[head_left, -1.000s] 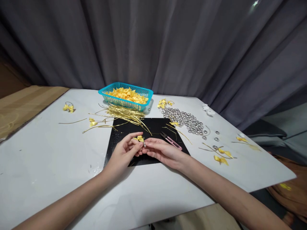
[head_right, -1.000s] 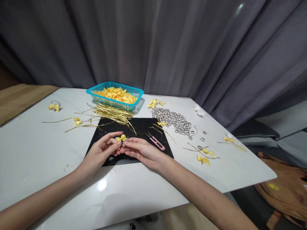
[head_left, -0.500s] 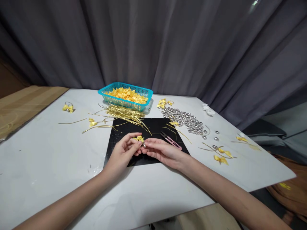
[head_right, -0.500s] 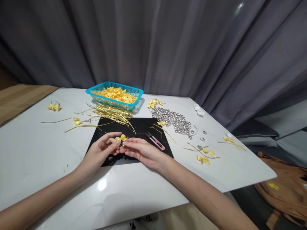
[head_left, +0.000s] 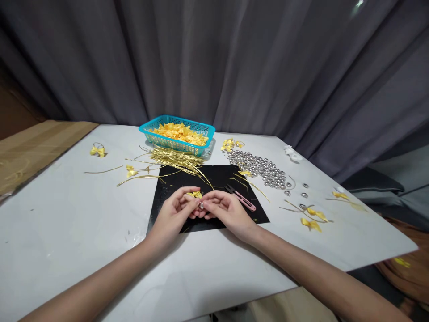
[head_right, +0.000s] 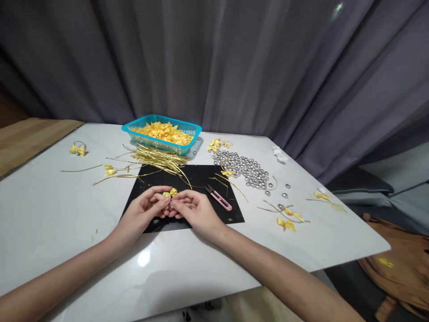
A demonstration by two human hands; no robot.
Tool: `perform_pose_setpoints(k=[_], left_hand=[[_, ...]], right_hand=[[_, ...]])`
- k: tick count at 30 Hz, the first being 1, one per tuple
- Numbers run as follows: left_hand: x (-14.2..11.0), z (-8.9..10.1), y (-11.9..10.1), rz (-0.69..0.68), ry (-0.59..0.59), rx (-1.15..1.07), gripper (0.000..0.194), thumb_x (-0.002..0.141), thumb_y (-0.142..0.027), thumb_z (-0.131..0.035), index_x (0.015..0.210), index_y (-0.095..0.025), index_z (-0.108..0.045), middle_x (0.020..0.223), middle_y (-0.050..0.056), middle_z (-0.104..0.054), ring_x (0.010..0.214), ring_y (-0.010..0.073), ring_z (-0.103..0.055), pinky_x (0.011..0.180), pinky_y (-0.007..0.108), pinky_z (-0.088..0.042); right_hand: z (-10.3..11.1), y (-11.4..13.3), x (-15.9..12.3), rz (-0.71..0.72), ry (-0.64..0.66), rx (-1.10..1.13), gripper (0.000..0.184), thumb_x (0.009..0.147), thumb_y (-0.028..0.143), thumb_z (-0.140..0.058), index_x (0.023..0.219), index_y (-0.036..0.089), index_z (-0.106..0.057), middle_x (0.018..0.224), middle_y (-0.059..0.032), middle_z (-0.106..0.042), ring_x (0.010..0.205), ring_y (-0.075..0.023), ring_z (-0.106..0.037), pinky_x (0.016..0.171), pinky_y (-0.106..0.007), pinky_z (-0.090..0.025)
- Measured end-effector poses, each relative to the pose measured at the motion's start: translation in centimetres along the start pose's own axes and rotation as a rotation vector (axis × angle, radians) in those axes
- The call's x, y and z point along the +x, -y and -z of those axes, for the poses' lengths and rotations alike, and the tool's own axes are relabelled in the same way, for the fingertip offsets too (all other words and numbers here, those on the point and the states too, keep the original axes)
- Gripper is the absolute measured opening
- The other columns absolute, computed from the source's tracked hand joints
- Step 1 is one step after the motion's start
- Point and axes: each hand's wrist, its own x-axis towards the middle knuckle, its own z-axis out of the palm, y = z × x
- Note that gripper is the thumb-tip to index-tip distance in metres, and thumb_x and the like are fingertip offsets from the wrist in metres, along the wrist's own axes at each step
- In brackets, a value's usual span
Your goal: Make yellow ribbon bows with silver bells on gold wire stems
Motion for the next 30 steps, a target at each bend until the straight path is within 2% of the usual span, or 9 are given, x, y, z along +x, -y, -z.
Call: perform_pose_setpoints(k=[3, 11, 14, 18, 21, 25, 30], left_hand=[[0.0, 0.0, 0.0, 0.011, 0.0, -0.025, 0.029, 0.076, -0.032, -0.063, 0.1, -0.017, -0.057, 0.064, -0.005, -0.059, 0.06, 0.0078, -0.055, 0.06, 0.02, -0.044], [-0.1, 0.0, -0.2, 0.049, 0.027, -0.095, 0.023, 0.076, -0.031, -0.065, 0.093, -0.017, -0.059, 0.07, -0.002, -0.063, 0.062, 0.0073, -0.057, 0.06, 0.018, -0.046], [-0.2, 0.0, -0.3, 0.032, 0.059, -0.051, 0.02, 0.077, -0.032, -0.063, 0.09, -0.017, -0.059, 0.071, -0.001, -0.062, 0.065, 0.0084, -0.058, 0.062, 0.019, -0.047], [-0.5, 0.0, -0.1, -0.059, 0.121, 0.091, 0.021, 0.075, -0.031, -0.066, 0.09, -0.017, -0.061, 0.073, -0.001, -0.061, 0.07, 0.0108, -0.058, 0.064, 0.021, -0.047], [-0.6, 0.0, 0.1, -0.089, 0.086, 0.212, 0.018, 0.078, -0.033, -0.062, 0.083, -0.016, -0.062, 0.077, 0.001, -0.061, 0.069, 0.0117, -0.057, 0.065, 0.024, -0.047], [-0.6, -0.2, 0.1, -0.089, 0.107, 0.272, 0.02, 0.081, -0.035, -0.056, 0.078, -0.016, -0.06, 0.075, 0.002, -0.06, 0.068, 0.0128, -0.057, 0.064, 0.025, -0.046], [-0.7, -0.4, 0.0, -0.152, 0.135, 0.298, 0.022, 0.086, -0.036, -0.049, 0.079, -0.016, -0.056, 0.077, 0.002, -0.058, 0.069, 0.0122, -0.053, 0.064, 0.025, -0.043]], right_hand=[[0.1, 0.0, -0.1, 0.012, -0.005, 0.01, 0.03, 0.064, 0.038, -0.075, 0.076, 0.014, -0.062, 0.066, 0.0, -0.068, 0.063, -0.0092, -0.066, 0.059, -0.018, -0.05], [0.6, -0.1, 0.0, -0.001, 0.079, 0.053, 0.025, 0.073, 0.038, -0.068, 0.078, 0.014, -0.062, 0.069, -0.0015, -0.067, 0.065, -0.0081, -0.064, 0.06, -0.017, -0.049], [0.6, -0.4, -0.2, 0.137, 0.047, -0.078, 0.024, 0.077, 0.039, -0.064, 0.079, 0.015, -0.058, 0.067, 0.0, -0.063, 0.062, -0.0088, -0.061, 0.062, -0.021, -0.049], [0.9, -0.4, -0.6, 0.454, -0.036, -0.49, 0.017, 0.087, 0.033, -0.051, 0.082, 0.017, -0.052, 0.071, -0.0004, -0.055, 0.062, -0.0096, -0.055, 0.059, -0.023, -0.046], [1.2, 0.1, -0.8, 0.576, -0.061, -0.641, 0.015, 0.091, 0.03, -0.043, 0.083, 0.018, -0.048, 0.074, -0.0003, -0.05, 0.059, -0.0088, -0.052, 0.056, -0.023, -0.043], [1.2, 0.7, -0.9, 0.434, -0.038, -0.485, 0.018, 0.092, 0.035, -0.042, 0.084, 0.018, -0.046, 0.065, 0.0027, -0.048, 0.054, -0.008, -0.049, 0.052, -0.021, -0.04], [0.6, 0.7, -0.6, 0.261, 0.088, -0.185, 0.027, 0.083, 0.043, -0.055, 0.081, 0.016, -0.054, 0.066, 0.0016, -0.053, 0.062, -0.009, -0.053, 0.063, -0.024, -0.046]])
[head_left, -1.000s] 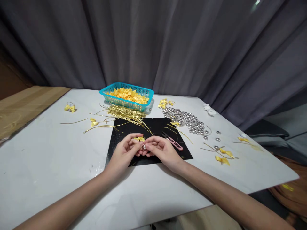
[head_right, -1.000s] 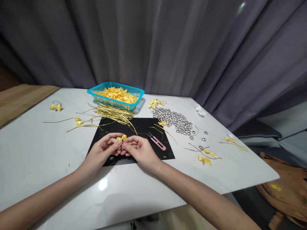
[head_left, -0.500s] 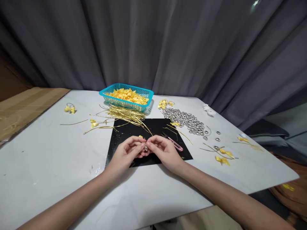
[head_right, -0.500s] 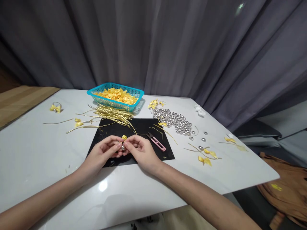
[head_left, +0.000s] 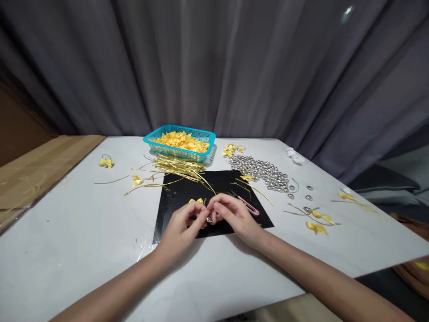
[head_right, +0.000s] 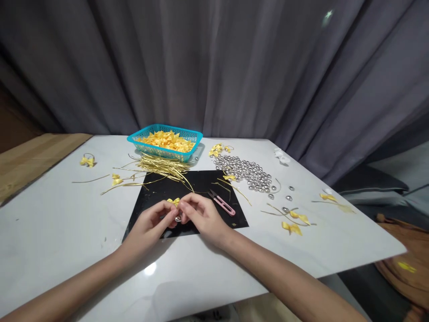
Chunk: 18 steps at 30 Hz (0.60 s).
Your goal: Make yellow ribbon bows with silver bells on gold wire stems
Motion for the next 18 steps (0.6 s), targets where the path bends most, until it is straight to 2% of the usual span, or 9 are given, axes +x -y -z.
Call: perform_pose_setpoints(k=[4, 6, 8, 13, 18], left_hand=[[-0.1, 0.2, 0.2, -0.02, -0.02, 0.01, 0.022, 0.087, -0.036, -0.048, 0.08, -0.017, -0.055, 0.074, 0.001, -0.055, 0.067, 0.012, -0.051, 0.063, 0.025, -0.042], [-0.1, 0.2, 0.4, -0.016, -0.021, 0.0, 0.022, 0.087, -0.037, -0.048, 0.081, -0.017, -0.054, 0.074, 0.001, -0.055, 0.068, 0.0125, -0.052, 0.064, 0.026, -0.043], [0.0, 0.3, 0.4, -0.015, -0.028, -0.007, 0.022, 0.087, -0.038, -0.048, 0.082, -0.017, -0.053, 0.075, 0.001, -0.055, 0.07, 0.013, -0.052, 0.066, 0.026, -0.043], [0.1, 0.6, 0.0, -0.074, 0.01, 0.134, 0.021, 0.089, -0.035, -0.044, 0.08, -0.017, -0.051, 0.075, 0.001, -0.053, 0.069, 0.0133, -0.051, 0.063, 0.026, -0.042], [0.0, 1.5, -0.8, -0.32, 0.199, 0.57, 0.019, 0.092, -0.028, -0.034, 0.083, -0.019, -0.048, 0.08, 0.003, -0.053, 0.073, 0.0157, -0.049, 0.066, 0.029, -0.039]], right_hand=[[-0.2, -0.5, 0.4, -0.053, -0.05, 0.108, 0.026, 0.071, 0.038, -0.071, 0.077, 0.016, -0.06, 0.074, 0.0004, -0.057, 0.065, -0.0086, -0.054, 0.063, -0.023, -0.047], [-0.2, -0.7, 0.5, -0.076, -0.081, 0.119, 0.024, 0.07, 0.036, -0.072, 0.076, 0.015, -0.062, 0.072, 0.0005, -0.059, 0.064, -0.0083, -0.054, 0.063, -0.023, -0.048], [0.1, -0.6, 0.6, -0.115, -0.059, 0.137, 0.023, 0.069, 0.035, -0.072, 0.077, 0.015, -0.063, 0.07, 0.0005, -0.06, 0.062, -0.0077, -0.055, 0.062, -0.023, -0.049], [1.8, 0.8, 0.8, -0.241, 0.158, 0.135, 0.03, 0.07, 0.03, -0.073, 0.091, 0.014, -0.06, 0.07, 0.0026, -0.059, 0.058, -0.0053, -0.056, 0.057, -0.018, -0.05], [3.6, 2.6, 0.6, -0.335, 0.467, 0.091, 0.012, 0.077, 0.023, -0.066, 0.084, 0.014, -0.065, 0.068, 0.0028, -0.062, 0.056, -0.0038, -0.06, 0.057, -0.014, -0.052]])
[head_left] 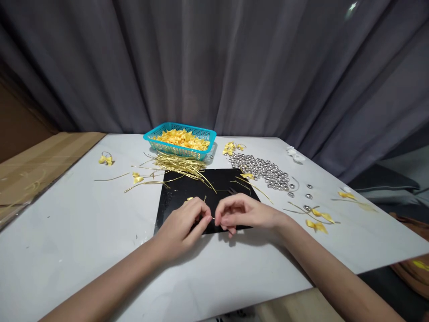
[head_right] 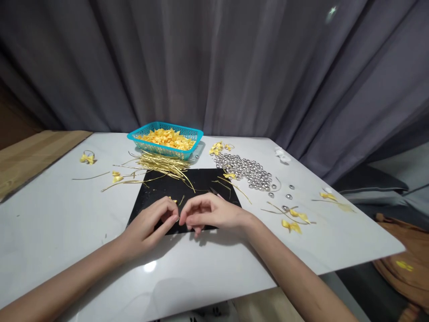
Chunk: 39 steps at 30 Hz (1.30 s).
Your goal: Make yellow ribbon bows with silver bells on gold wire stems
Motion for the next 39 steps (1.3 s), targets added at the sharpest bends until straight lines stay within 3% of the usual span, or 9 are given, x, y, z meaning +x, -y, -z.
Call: perform_pose_setpoints(k=[5, 10, 15, 18, 21, 25, 30, 36, 39], left_hand=[[0.0, 0.2, 0.3, -0.16, 0.042, 0.175, 0.016, 0.091, -0.021, -0.033, 0.086, -0.02, -0.048, 0.088, 0.006, -0.056, 0.079, 0.0176, -0.052, 0.067, 0.03, -0.04], [0.0, 0.4, 0.8, -0.114, -0.027, 0.159, 0.015, 0.092, -0.021, -0.033, 0.086, -0.02, -0.047, 0.088, 0.005, -0.054, 0.079, 0.0164, -0.053, 0.068, 0.028, -0.041], [0.0, 0.6, 0.8, -0.074, -0.045, 0.142, 0.014, 0.093, -0.023, -0.032, 0.086, -0.02, -0.045, 0.087, 0.004, -0.053, 0.078, 0.0152, -0.053, 0.069, 0.028, -0.041], [0.0, 0.4, 0.9, -0.059, -0.018, 0.151, 0.013, 0.092, -0.023, -0.033, 0.087, -0.02, -0.044, 0.088, 0.004, -0.053, 0.08, 0.0159, -0.052, 0.07, 0.028, -0.041], [0.1, 0.5, 1.0, -0.027, -0.001, 0.176, 0.014, 0.092, -0.024, -0.032, 0.085, -0.021, -0.044, 0.089, 0.005, -0.053, 0.082, 0.0173, -0.052, 0.071, 0.03, -0.041], [0.3, 0.7, 1.0, 0.048, -0.01, 0.175, 0.017, 0.092, -0.026, -0.03, 0.081, -0.021, -0.041, 0.087, 0.005, -0.053, 0.082, 0.0186, -0.051, 0.072, 0.032, -0.04], [0.3, 0.2, 1.1, 0.149, -0.02, -0.06, 0.019, 0.093, -0.032, -0.031, 0.081, -0.021, -0.043, 0.09, 0.004, -0.056, 0.079, 0.0164, -0.052, 0.072, 0.031, -0.039], [0.5, -0.4, 1.2, 0.351, -0.055, -0.601, 0.023, 0.091, -0.042, -0.038, 0.082, -0.021, -0.043, 0.081, 0.001, -0.059, 0.077, 0.0155, -0.061, 0.068, 0.027, -0.044], [0.8, -0.4, 1.0, 0.45, -0.065, -0.807, 0.024, 0.089, -0.043, -0.042, 0.082, -0.021, -0.041, 0.085, 0.002, -0.064, 0.07, 0.0131, -0.065, 0.063, 0.025, -0.045]], right_hand=[[0.0, -0.3, 0.0, -0.033, 0.049, 0.053, 0.014, 0.075, 0.022, -0.067, 0.085, 0.013, -0.07, 0.085, -0.0053, -0.071, 0.065, -0.009, -0.068, 0.052, -0.013, -0.052], [-0.6, -0.9, 0.5, 0.081, -0.186, -0.027, 0.014, 0.071, 0.022, -0.072, 0.082, 0.015, -0.072, 0.072, -0.0032, -0.071, 0.058, -0.0097, -0.068, 0.042, -0.01, -0.046], [-0.7, -1.1, 0.8, 0.246, -0.292, -0.021, 0.01, 0.071, 0.023, -0.071, 0.08, 0.02, -0.074, 0.077, -0.0019, -0.07, 0.048, -0.0042, -0.06, 0.038, -0.012, -0.044], [-0.4, -1.0, 0.9, 0.358, -0.396, -0.031, 0.008, 0.068, 0.022, -0.073, 0.076, 0.021, -0.074, 0.085, -0.0018, -0.069, 0.054, -0.0038, -0.06, 0.044, -0.013, -0.047], [0.1, -0.5, 0.5, 0.401, -0.534, 0.075, 0.01, 0.067, 0.027, -0.075, 0.074, 0.021, -0.073, 0.077, -0.0015, -0.07, 0.063, -0.0078, -0.064, 0.055, -0.017, -0.052], [1.1, 0.7, -0.4, 0.473, -0.73, 0.214, 0.015, 0.062, 0.03, -0.078, 0.074, 0.023, -0.071, 0.071, 0.0019, -0.068, 0.055, -0.0046, -0.057, 0.055, -0.016, -0.051], [1.2, 1.2, -0.5, 0.456, -0.794, 0.217, 0.017, 0.069, 0.035, -0.072, 0.079, 0.024, -0.063, 0.072, 0.0049, -0.062, 0.043, -0.002, -0.039, 0.045, -0.015, -0.045], [0.2, 0.9, -0.1, 0.37, -0.685, 0.34, 0.023, 0.07, 0.036, -0.071, 0.082, 0.022, -0.057, 0.084, 0.0021, -0.065, 0.062, -0.0051, -0.058, 0.051, -0.012, -0.05], [0.2, 1.0, -0.2, 0.369, -0.69, 0.38, 0.026, 0.069, 0.035, -0.073, 0.083, 0.022, -0.057, 0.075, 0.0031, -0.064, 0.063, -0.0053, -0.06, 0.053, -0.01, -0.051]])
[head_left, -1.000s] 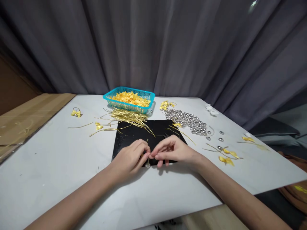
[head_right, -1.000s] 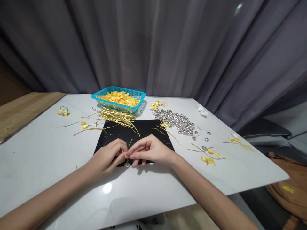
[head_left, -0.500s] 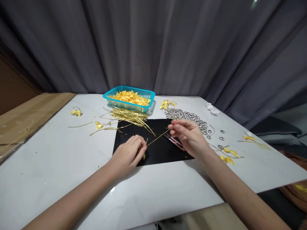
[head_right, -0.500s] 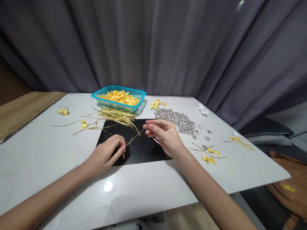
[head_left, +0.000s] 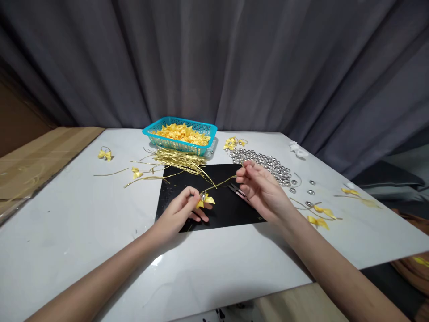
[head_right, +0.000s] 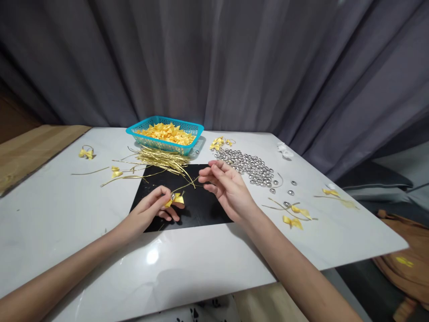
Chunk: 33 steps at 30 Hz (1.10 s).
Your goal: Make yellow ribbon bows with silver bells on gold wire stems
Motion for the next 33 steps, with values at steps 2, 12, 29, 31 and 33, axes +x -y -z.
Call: perform_pose_setpoints(k=[2, 12, 29, 31, 33], left_hand=[[0.2, -0.1, -0.2, 0.056, -0.013, -0.071, 0.024, 0.087, -0.043, -0.047, 0.081, -0.02, -0.043, 0.085, 0.003, -0.067, 0.066, 0.0118, -0.065, 0.061, 0.024, -0.045], [0.3, 0.1, -0.3, 0.064, -0.067, -0.135, 0.022, 0.071, -0.027, -0.068, 0.082, -0.018, -0.051, 0.068, -0.003, -0.061, 0.063, 0.0101, -0.063, 0.058, 0.02, -0.044], [0.4, 0.8, 0.4, -0.158, -0.037, 0.309, 0.026, 0.087, -0.026, -0.041, 0.102, -0.019, -0.061, 0.098, 0.006, -0.058, 0.072, 0.0129, -0.055, 0.073, 0.03, -0.047], [0.4, 0.8, 0.4, -0.118, -0.027, 0.286, 0.026, 0.086, -0.026, -0.042, 0.104, -0.018, -0.06, 0.096, 0.006, -0.059, 0.072, 0.0132, -0.055, 0.074, 0.03, -0.047], [0.4, 0.8, 0.5, -0.083, 0.008, 0.265, 0.027, 0.084, -0.026, -0.045, 0.108, -0.018, -0.057, 0.093, 0.005, -0.06, 0.074, 0.0138, -0.055, 0.073, 0.029, -0.046]], right_hand=[[0.0, 0.2, 0.0, 0.011, -0.01, -0.014, 0.024, 0.07, 0.035, -0.072, 0.084, 0.022, -0.058, 0.068, 0.0051, -0.06, 0.055, -0.0033, -0.055, 0.05, -0.008, -0.049], [0.7, 0.7, 0.1, 0.023, -0.068, -0.064, 0.02, 0.078, 0.033, -0.065, 0.095, 0.023, -0.063, 0.078, 0.003, -0.061, 0.051, -0.0022, -0.048, 0.044, -0.005, -0.048], [0.1, 1.5, -1.1, 0.183, 0.143, -0.297, 0.02, 0.07, 0.037, -0.073, 0.08, 0.021, -0.065, 0.073, -0.0006, -0.069, 0.056, -0.009, -0.063, 0.052, -0.02, -0.053], [0.0, 1.6, -1.1, 0.201, 0.116, -0.273, 0.023, 0.069, 0.037, -0.074, 0.077, 0.02, -0.061, 0.07, 0.0003, -0.068, 0.052, -0.008, -0.061, 0.05, -0.019, -0.052], [-0.1, 1.6, -1.1, 0.219, 0.107, -0.244, 0.024, 0.07, 0.037, -0.073, 0.076, 0.02, -0.057, 0.065, 0.0021, -0.066, 0.048, -0.0073, -0.058, 0.048, -0.018, -0.051]])
